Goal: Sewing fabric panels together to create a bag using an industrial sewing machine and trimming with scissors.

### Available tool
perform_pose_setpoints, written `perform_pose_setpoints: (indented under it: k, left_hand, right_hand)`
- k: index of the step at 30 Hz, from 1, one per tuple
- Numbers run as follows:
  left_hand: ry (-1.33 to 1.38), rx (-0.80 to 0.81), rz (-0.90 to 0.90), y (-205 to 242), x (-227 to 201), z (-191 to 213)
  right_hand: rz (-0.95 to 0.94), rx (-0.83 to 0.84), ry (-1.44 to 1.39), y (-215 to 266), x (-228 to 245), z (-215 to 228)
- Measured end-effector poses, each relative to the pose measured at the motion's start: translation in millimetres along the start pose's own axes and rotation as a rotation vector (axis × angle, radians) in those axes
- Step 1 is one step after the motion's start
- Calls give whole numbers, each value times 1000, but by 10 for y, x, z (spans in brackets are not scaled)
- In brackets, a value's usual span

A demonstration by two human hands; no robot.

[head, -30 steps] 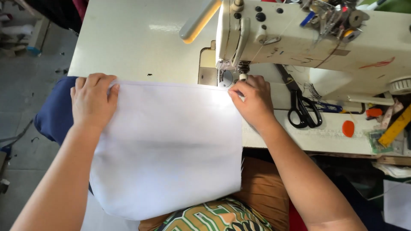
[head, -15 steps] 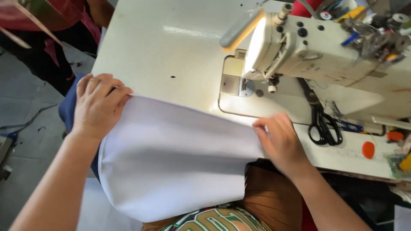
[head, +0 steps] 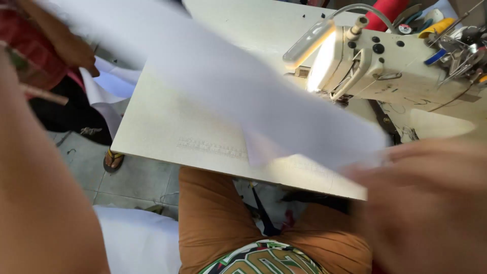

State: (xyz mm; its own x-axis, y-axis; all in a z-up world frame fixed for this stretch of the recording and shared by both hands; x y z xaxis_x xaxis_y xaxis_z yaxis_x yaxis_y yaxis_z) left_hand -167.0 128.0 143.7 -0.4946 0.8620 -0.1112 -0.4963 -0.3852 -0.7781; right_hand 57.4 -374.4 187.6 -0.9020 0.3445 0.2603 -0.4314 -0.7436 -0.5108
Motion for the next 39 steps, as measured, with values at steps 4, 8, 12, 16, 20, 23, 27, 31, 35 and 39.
perform_pose_setpoints:
  k: [4, 8, 12, 16, 20, 23, 27, 31, 35, 39]
  left_hand:
    - [66, -2, 241, 1089, 42, 352]
    - [-290, 185, 400, 2254, 31, 373]
    - [-418, 244, 316, 2175, -357, 321]
    - [-49, 769, 266, 1611, -1028, -370]
    - [-75, 960, 265, 1385, -1135, -973]
    - [-45, 965, 248, 1093, -1146, -1151]
    - [-35, 936, 284, 1011, -1221, -1176]
    - [-28, 902, 252, 1125, -1288, -1265]
    - [-19, 855, -235, 1697, -2071, -1565]
    - [58, 780, -216, 1649, -2693, -1340]
  right_hand:
    - [521, -115, -324, 68, 499, -818]
    - [535, 36, -344, 406, 343, -1634]
    - [490, 63, -339, 573, 233, -1835]
    - [418, 22, -347, 604, -24, -1829]
    - [287, 195, -298, 714, -524, -1806]
    - [124, 174, -227, 825, -1138, -1422]
    - [-281, 224, 282, 1085, -1991, -1000]
    - [-551, 471, 268, 911, -2080, -880]
    - [-779, 644, 327, 581, -2169, -911]
    - [-846, 652, 229, 334, -1876, -608]
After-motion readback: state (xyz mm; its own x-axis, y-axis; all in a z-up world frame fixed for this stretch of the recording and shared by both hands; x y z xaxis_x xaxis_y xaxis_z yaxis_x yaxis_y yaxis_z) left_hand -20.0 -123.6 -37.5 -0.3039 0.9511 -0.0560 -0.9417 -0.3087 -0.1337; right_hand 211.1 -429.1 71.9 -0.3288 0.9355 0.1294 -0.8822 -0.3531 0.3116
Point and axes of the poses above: each hand's wrist, its own y-axis away from the middle knuckle, its own z-axis out of the back of the hand, x = y × z, the point moved 2 cm from there along -y, towards the middle knuckle, and after that the axes turned 2 degrees about -z, right-handed, at the moved point
